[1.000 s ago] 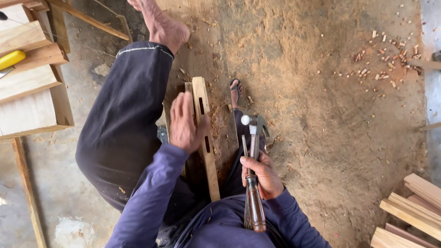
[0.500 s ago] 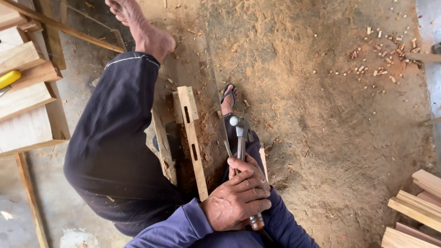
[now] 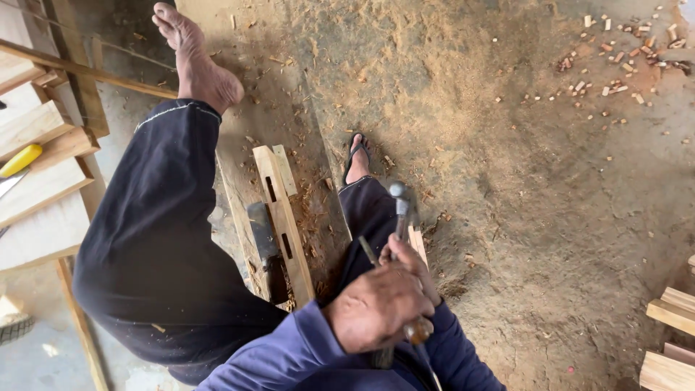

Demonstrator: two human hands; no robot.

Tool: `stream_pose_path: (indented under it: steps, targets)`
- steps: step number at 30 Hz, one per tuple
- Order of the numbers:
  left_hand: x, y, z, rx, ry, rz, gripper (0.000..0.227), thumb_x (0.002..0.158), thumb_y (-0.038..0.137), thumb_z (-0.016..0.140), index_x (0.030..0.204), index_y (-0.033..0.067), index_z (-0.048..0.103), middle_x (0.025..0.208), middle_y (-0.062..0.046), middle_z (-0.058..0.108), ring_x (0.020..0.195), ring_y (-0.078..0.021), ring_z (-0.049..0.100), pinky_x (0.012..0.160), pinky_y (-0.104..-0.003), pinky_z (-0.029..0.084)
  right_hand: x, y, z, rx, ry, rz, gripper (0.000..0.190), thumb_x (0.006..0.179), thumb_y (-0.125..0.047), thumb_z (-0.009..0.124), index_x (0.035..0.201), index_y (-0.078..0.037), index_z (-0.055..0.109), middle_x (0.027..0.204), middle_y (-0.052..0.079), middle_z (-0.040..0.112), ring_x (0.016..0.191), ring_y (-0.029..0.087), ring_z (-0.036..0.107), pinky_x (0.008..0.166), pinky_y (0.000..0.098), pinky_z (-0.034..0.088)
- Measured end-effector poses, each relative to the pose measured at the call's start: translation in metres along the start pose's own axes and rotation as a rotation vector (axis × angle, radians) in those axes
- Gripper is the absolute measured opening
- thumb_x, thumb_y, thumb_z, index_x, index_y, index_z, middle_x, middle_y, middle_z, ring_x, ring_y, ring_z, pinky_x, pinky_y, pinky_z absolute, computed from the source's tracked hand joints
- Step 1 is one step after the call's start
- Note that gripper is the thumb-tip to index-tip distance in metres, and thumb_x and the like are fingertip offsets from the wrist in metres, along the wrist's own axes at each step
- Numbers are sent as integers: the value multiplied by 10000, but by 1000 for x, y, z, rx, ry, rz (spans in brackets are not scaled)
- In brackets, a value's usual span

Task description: Carving a mortise into a wooden block using a hammer and chisel.

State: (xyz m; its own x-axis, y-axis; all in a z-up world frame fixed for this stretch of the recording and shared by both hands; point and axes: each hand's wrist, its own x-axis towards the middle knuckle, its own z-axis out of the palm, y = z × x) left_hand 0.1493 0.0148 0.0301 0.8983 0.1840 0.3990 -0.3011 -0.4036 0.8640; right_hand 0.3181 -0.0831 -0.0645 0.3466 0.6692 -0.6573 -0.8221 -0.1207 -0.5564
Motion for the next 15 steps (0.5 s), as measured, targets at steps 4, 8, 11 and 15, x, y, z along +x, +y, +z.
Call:
stream_pose_path:
  steps: [4, 8, 11, 15]
  targets:
    - [4, 13, -63, -60, 274, -152, 225, 913, 147, 790, 1073, 107, 638, 986, -66, 672, 926, -252, 703, 836, -373, 572, -19, 10, -3, -58, 18, 70, 189, 994, -250, 686, 944, -131, 549, 705, 22, 559, 582, 148, 548, 530, 334, 489]
    - [-11, -22, -121, -255, 631, -352, 233, 989, 203, 792, 1078, 84, 613, 880, -23, 655, 754, -137, 647, 662, -293, 550, -46, 27, 3, -98, -19, 113, 192, 979, -215, 697, 922, -139, 530, 674, 20, 539, 539, 146, 525, 495, 336, 471]
    - [-13, -63, -147, -429, 779, -384, 247, 1011, 271, 765, 1019, 80, 608, 764, 8, 619, 590, -88, 594, 514, -263, 523, -62, 22, 21, -88, -191, 67, 187, 979, -148, 705, 936, -114, 527, 680, 52, 559, 562, 177, 549, 526, 354, 493]
    - [-18, -101, -155, -567, 854, -452, 290, 994, 314, 773, 959, 76, 611, 695, 21, 576, 514, -76, 538, 441, -264, 467, -73, 10, 59, -260, -97, 107, 136, 887, -90, 663, 951, -91, 544, 663, 42, 573, 526, 169, 573, 488, 329, 504]
